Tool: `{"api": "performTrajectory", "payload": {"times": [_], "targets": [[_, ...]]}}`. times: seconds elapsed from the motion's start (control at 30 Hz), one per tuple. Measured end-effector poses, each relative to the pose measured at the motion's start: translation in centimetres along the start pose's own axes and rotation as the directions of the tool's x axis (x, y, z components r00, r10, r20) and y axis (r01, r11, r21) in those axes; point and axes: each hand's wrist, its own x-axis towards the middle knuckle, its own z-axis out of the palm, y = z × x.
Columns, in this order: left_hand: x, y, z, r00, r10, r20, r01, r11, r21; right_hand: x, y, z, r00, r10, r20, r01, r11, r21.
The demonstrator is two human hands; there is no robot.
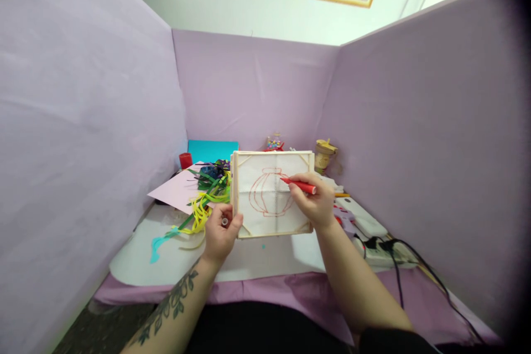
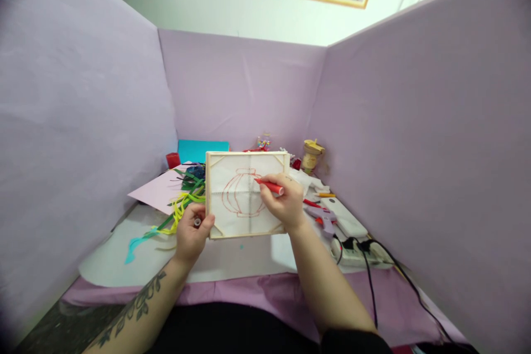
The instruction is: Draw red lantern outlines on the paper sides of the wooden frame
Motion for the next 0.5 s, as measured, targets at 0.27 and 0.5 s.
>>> {"api": "performTrajectory", "payload": {"times": [0.27,0.5], "targets": [[-0.05,-0.26,-0.01,1.0,-0.016,0.007,0.016,1.0,0.0,-0.11,-0.07,-0.2,0.999,0.021,-0.024,-0.021,0.999,0.035],[-0.06,-0.18,-0.03,0.999,-0.041,0.007,0.041,0.999,0.002,0.02,-0.08,-0.18,1.0,0.015,-0.004,-0.015,1.0,0.003]]}}
